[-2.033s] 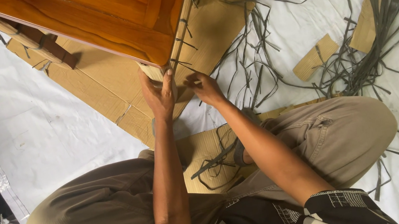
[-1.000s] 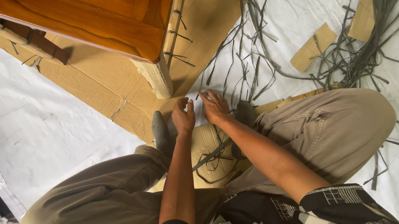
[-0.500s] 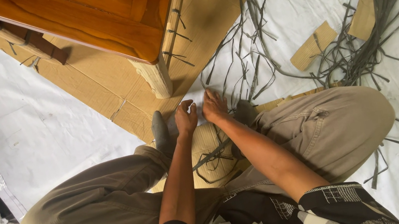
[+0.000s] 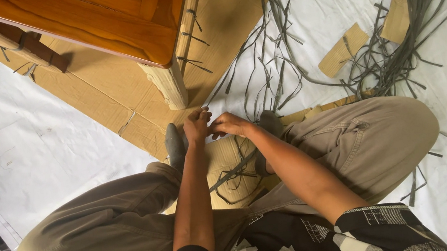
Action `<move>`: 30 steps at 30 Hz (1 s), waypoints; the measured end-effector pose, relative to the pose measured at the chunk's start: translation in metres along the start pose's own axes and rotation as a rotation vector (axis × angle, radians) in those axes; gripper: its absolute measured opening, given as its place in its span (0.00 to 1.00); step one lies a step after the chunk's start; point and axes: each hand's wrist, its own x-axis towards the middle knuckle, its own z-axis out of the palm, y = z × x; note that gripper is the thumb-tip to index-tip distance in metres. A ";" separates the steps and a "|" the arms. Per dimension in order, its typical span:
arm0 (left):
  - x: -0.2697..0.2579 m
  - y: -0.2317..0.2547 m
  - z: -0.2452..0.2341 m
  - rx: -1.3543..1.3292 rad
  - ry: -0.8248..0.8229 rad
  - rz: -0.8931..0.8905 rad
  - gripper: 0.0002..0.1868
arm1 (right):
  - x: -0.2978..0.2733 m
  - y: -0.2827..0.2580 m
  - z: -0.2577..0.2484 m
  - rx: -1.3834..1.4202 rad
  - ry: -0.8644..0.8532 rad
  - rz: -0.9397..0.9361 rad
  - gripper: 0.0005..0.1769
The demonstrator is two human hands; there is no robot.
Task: Wrapping the legs of a wooden table with protective cardboard and securing them with ties.
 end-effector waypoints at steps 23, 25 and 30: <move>-0.007 -0.003 -0.008 0.388 -0.339 0.102 0.13 | 0.003 -0.063 -0.046 0.684 0.764 -0.169 0.19; -0.018 0.019 -0.025 0.404 -0.213 0.160 0.18 | 0.002 -0.074 -0.049 0.600 0.817 -0.199 0.17; -0.025 0.047 -0.032 0.058 0.717 0.666 0.18 | 0.005 -0.102 -0.050 0.436 0.902 -0.281 0.17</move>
